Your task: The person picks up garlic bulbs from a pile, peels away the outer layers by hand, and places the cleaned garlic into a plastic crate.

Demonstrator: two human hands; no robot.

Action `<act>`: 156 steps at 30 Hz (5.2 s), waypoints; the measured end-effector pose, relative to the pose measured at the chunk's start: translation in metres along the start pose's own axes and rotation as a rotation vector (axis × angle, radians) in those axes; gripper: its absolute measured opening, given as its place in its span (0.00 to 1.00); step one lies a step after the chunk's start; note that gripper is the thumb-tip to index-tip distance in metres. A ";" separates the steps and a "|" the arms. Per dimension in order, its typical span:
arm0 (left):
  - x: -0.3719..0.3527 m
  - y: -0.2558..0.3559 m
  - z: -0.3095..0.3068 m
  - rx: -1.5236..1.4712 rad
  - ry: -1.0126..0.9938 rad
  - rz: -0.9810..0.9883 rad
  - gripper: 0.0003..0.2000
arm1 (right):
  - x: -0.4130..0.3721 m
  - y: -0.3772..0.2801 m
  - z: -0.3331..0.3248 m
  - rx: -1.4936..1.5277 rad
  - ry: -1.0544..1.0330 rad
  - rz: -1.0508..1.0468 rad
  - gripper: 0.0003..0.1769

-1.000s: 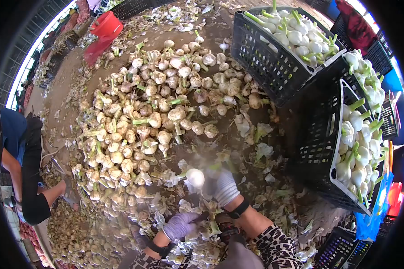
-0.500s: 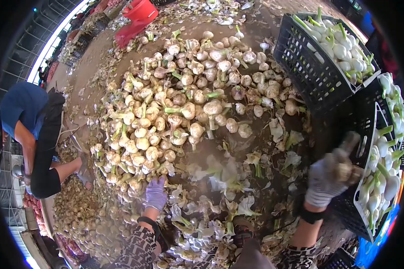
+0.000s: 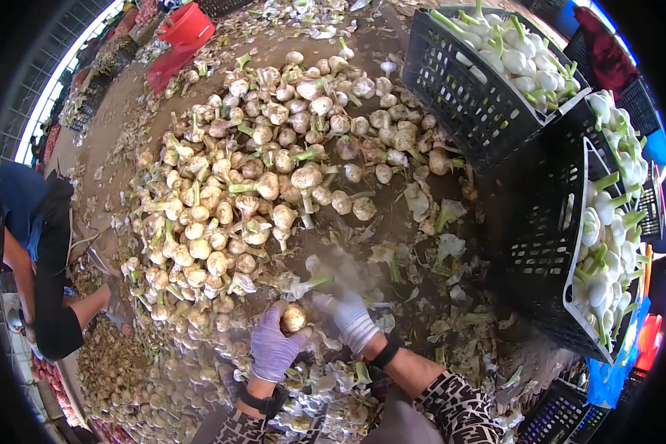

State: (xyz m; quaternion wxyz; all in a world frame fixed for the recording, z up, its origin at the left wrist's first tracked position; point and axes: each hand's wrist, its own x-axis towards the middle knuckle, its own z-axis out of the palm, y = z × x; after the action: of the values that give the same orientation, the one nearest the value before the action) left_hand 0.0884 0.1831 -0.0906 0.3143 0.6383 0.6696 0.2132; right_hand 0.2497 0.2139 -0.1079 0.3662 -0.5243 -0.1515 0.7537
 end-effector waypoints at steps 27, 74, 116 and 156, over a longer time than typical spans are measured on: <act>0.065 0.082 -0.040 0.034 -0.428 0.375 0.22 | -0.009 -0.041 -0.005 0.402 -0.134 -0.023 0.18; 0.025 0.033 -0.013 -1.181 -0.077 -0.242 0.22 | -0.010 -0.015 -0.030 0.116 -0.214 -0.134 0.14; 0.021 0.052 -0.007 -0.580 -0.158 -0.335 0.13 | -0.036 -0.038 -0.014 0.053 -0.001 -0.364 0.10; 0.030 0.057 -0.008 -0.533 -0.119 -0.293 0.07 | -0.032 -0.031 -0.027 -0.687 -0.073 -1.073 0.15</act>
State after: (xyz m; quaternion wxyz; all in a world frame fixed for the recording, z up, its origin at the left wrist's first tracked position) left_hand 0.1239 0.2187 -0.0502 0.5366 0.4413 0.6555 0.2959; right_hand 0.2921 0.2084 -0.0776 0.4983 -0.4370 -0.6385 0.3912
